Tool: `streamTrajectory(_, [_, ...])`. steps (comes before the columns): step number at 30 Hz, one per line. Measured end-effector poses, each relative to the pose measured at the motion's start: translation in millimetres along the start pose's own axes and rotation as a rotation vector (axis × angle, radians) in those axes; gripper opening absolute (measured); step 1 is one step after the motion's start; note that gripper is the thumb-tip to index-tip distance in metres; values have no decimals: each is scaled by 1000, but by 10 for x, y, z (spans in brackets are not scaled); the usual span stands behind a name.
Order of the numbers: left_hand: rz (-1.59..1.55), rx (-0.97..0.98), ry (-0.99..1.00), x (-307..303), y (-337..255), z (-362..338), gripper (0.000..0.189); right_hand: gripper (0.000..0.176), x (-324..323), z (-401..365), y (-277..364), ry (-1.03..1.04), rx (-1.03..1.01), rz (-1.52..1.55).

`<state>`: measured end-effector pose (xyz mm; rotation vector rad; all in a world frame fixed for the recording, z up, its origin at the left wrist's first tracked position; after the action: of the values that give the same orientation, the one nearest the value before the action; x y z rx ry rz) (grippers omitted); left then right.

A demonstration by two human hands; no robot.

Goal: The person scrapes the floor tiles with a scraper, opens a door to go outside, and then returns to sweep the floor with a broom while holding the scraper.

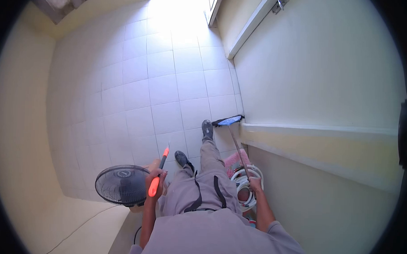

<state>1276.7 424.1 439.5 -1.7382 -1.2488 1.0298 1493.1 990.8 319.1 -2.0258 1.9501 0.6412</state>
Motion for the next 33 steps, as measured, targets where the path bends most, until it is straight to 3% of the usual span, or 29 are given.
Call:
streamTrajectory(6, [95,-41,-71,291,52,-180,4,29,-209,983,698,49,-38,32])
streamTrajectory(10, [-5,-89,-168,514,0,261,6,23,-177,2076,1919,-175,-391,-103])
streamTrajectory(12, [37,-72,-146,567,18,361,4,28,25,2412,2510,-289,-490,-201])
streamTrajectory(13, [30,-107,-121,634,-49,443,5,34,131,2515,2967,-249,-648,-309])
streamTrajectory(14, [23,-139,-100,687,-149,556,5,36,198,2425,3367,-441,-560,-329])
streamTrajectory(16, [42,-177,-45,814,-389,806,5,38,419,2252,4404,-173,-512,-389])
streamTrajectory(19, [63,-133,5,1035,-659,1078,6,42,424,2270,5000,-94,-685,-350])
streamTrajectory(21, [9,-93,-10,1099,-902,1099,6,52,361,2013,4614,-179,-921,-480])
streamTrajectory(22, [5,-65,-37,1140,-950,1035,7,56,206,1648,4276,-133,-980,-371])
streamTrajectory(23, [3,-33,-63,1099,-945,989,7,55,174,1514,3755,-112,-846,-450])
streamTrajectory(24, [29,-29,-88,1406,-1118,1226,7,50,-142,1479,3433,-49,-919,-279])
streamTrajectory(27, [-9,5,-146,1287,-1279,1253,7,39,-323,913,1909,77,-573,-369])
streamTrajectory(28, [-12,32,-167,1266,-1274,1255,7,37,-430,763,1531,58,-606,-405])
streamTrajectory(29, [-10,54,-200,1680,-1311,1361,8,36,-883,818,1403,53,-585,-401])
streamTrajectory(33, [-35,7,-261,1715,-1240,1365,8,37,-934,854,1137,142,-602,-410])
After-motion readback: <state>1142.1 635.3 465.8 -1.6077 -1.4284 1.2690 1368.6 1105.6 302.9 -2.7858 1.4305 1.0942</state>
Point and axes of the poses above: each hand's wrist, its own z-axis towards the middle knuckle, its own x-axis out of the palm, y = z × x, the point moved 8 cm from there along z, towards the middle knuckle, and after that the axes turned 9 degrees about y, right-handed, at the moved point
